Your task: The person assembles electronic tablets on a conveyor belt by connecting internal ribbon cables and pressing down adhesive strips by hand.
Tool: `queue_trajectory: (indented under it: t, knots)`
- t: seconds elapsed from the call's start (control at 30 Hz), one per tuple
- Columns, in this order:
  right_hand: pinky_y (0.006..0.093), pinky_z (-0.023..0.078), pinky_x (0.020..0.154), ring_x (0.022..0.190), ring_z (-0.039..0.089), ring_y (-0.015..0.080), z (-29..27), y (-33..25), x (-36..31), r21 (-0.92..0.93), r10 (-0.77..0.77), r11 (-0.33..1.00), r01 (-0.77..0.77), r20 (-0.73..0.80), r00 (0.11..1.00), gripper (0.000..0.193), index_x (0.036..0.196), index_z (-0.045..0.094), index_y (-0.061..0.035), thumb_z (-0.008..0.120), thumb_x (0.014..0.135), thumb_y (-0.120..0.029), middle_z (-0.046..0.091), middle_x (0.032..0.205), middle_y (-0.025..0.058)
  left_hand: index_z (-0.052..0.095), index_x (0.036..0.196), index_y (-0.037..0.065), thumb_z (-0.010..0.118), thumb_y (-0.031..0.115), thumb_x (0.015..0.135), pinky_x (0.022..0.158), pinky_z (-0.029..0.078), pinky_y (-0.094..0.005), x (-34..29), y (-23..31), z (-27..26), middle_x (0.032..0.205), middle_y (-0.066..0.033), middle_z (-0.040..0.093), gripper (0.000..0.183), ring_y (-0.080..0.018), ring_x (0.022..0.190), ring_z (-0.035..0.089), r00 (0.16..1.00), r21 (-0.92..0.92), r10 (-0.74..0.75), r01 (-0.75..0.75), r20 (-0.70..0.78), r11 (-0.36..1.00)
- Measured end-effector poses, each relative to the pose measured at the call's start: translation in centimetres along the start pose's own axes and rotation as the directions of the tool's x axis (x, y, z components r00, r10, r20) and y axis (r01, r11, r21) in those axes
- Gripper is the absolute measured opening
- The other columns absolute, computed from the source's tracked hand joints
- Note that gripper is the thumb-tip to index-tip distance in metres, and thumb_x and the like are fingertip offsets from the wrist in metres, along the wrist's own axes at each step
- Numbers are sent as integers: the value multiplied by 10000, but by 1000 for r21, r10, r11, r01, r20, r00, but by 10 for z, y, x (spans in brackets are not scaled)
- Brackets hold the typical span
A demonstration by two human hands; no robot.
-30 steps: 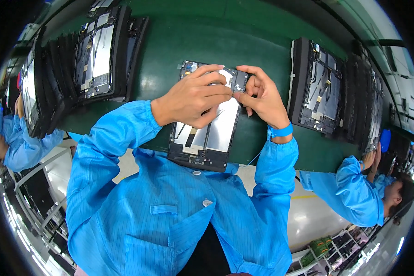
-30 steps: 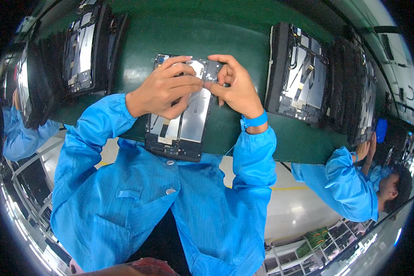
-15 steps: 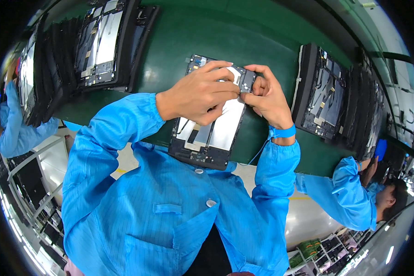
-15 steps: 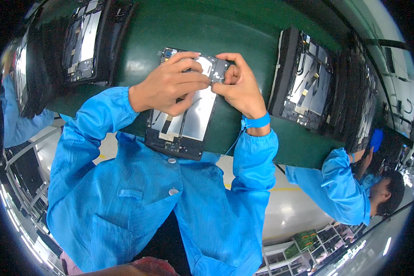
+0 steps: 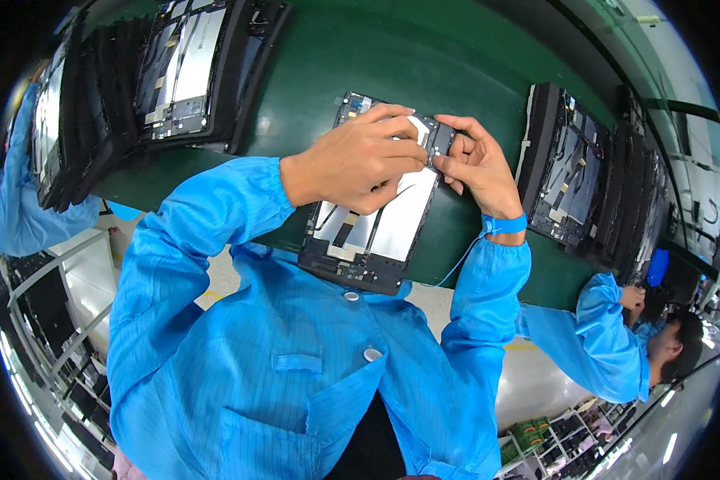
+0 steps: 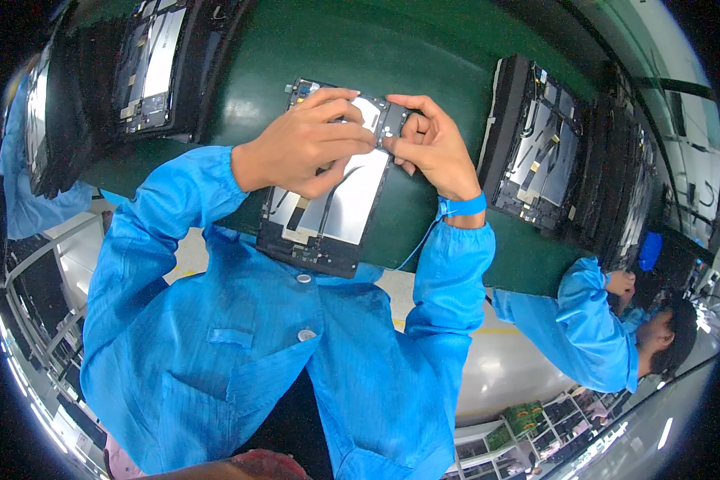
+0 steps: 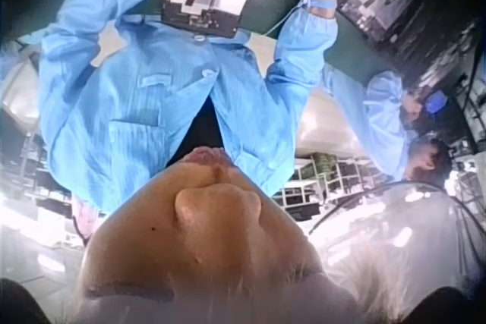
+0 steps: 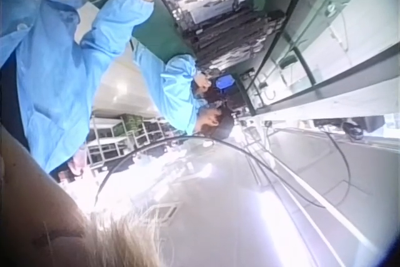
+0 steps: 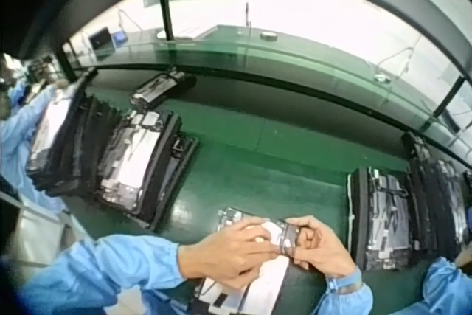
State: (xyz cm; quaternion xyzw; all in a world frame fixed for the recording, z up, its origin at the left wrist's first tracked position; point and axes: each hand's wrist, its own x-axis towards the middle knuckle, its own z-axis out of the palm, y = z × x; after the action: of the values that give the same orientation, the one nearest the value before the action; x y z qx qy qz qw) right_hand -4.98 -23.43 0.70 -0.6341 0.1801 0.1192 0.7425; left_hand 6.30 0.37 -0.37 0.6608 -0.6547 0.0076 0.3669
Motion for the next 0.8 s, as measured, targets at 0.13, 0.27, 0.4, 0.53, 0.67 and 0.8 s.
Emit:
queue_trajectory:
  t: [0.13, 0.27, 0.4, 0.53, 0.67, 0.8]
  knots:
    - [231, 430, 543, 642, 597, 67, 0, -2, -1, -3, -25, 1000, 25, 30, 999, 686, 1502, 570, 3, 838, 878, 93, 574, 789, -23, 805, 1076, 31, 748, 53, 751, 1204, 486, -588, 0, 0, 0, 1192, -75, 772, 331, -314, 1154, 677, 1000, 0, 0, 0, 8, 1000]
    - [231, 431, 546, 643, 594, 65, 0, -3, -1, -22, 0, 1000, 1, 40, 999, 710, 1520, 554, 1, 842, 877, 92, 567, 787, -24, 806, 1088, 32, 743, 51, 748, 1216, 478, -584, -1, 0, 1, 1203, -76, 771, 346, -311, 1179, 675, 1000, 25, -11, 10, 27, 1000]
    - [231, 432, 551, 638, 586, 65, -1, -2, -2, -19, -12, 1000, 13, 50, 999, 710, 1526, 545, 0, 844, 888, 88, 562, 790, -23, 805, 1094, 37, 739, 53, 738, 1222, 475, -585, -1, 0, 2, 1203, -73, 769, 362, -310, 1185, 676, 999, 28, -17, 16, 33, 999]
    - [239, 377, 553, 612, 510, 58, 4, -5, -6, -17, -20, 1000, 21, 30, 999, 663, 1527, 554, 7, 819, 923, 78, 535, 760, -28, 807, 1095, 38, 741, 60, 726, 1221, 480, -585, 0, 1, 0, 1201, -73, 768, 376, -310, 1184, 678, 998, 14, -26, 26, 48, 1000]
    - [235, 378, 553, 617, 511, 55, 5, -8, -5, -17, 3, 1000, -3, 12, 1000, 659, 1525, 559, 7, 820, 925, 79, 521, 758, -31, 810, 1098, 37, 744, 71, 712, 1213, 490, -585, 0, 0, 0, 1193, -71, 767, 393, -305, 1170, 685, 999, 15, -26, 26, 40, 1000]
    - [231, 434, 558, 633, 582, 67, 2, -7, -4, -2, 13, 1000, -13, 37, 999, 693, 1532, 539, 0, 836, 912, 90, 563, 777, -15, 815, 1092, 38, 748, 75, 708, 1208, 496, -585, -1, -1, 2, 1186, -74, 771, 392, -304, 1162, 691, 999, 7, -31, 31, 36, 1000]
